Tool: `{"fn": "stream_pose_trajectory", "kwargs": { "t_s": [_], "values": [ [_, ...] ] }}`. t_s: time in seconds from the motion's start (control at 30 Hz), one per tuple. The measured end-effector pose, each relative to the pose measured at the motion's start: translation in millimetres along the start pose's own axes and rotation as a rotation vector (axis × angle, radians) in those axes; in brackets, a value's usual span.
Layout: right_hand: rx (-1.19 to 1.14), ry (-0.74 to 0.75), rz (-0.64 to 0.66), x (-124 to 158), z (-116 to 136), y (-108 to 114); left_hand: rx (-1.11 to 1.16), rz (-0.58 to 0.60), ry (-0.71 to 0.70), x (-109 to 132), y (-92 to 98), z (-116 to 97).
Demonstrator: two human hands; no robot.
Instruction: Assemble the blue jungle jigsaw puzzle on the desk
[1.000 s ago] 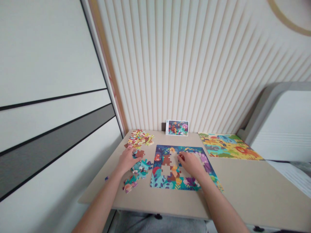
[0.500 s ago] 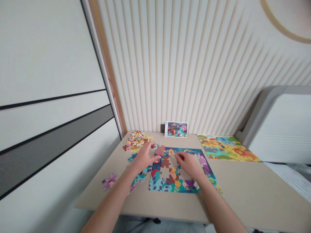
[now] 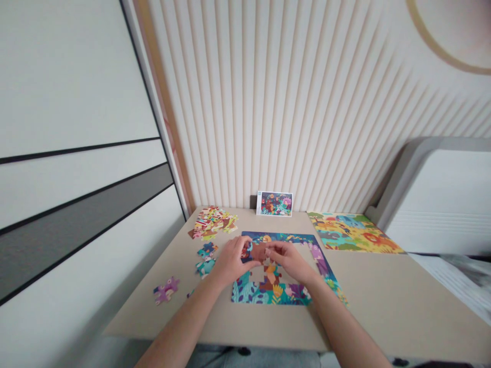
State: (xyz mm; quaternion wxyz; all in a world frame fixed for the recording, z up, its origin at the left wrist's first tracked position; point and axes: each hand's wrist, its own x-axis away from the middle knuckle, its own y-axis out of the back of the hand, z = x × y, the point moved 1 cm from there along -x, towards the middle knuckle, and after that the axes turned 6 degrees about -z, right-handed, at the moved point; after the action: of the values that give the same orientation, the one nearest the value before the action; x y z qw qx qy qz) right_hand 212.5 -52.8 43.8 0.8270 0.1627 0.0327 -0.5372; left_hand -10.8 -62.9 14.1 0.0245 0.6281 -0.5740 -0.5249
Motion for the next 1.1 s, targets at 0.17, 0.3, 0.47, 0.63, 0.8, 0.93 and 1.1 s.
{"fn": "stream_pose_trajectory", "kwargs": {
  "t_s": [0.17, 0.3, 0.47, 0.63, 0.8, 0.93, 1.1],
  "values": [
    [-0.007, 0.007, -0.014, -2.6, -2.4, 2.3, 0.008, 0.051, -0.036, 2.6, 5.7, -1.8],
    [0.015, -0.040, -0.102, -5.0, -13.8, 5.3, 0.017, 0.096, -0.080, 4.2, 10.4, -1.3],
    [0.110, -0.079, -0.120, -5.1, -18.6, 5.1, 0.033, 0.133, -0.111, 5.4, 8.2, 0.0],
    [0.136, -0.080, -0.073, -3.5, -11.3, 0.6, 0.024, 0.170, -0.144, 5.9, 5.7, -3.6],
    [0.053, -0.065, -0.070, -3.9, -17.5, -0.1, 0.024, 0.192, -0.160, 6.4, 4.5, -6.0],
    [-0.005, -0.072, -0.091, -4.8, -25.6, 2.2, -0.004, 0.206, -0.168, 6.8, 4.6, -4.7],
    [0.008, -0.086, -0.094, -4.0, -23.2, 2.9, -0.004, 0.195, -0.162, 7.6, 5.7, -3.9]
  ]
}}
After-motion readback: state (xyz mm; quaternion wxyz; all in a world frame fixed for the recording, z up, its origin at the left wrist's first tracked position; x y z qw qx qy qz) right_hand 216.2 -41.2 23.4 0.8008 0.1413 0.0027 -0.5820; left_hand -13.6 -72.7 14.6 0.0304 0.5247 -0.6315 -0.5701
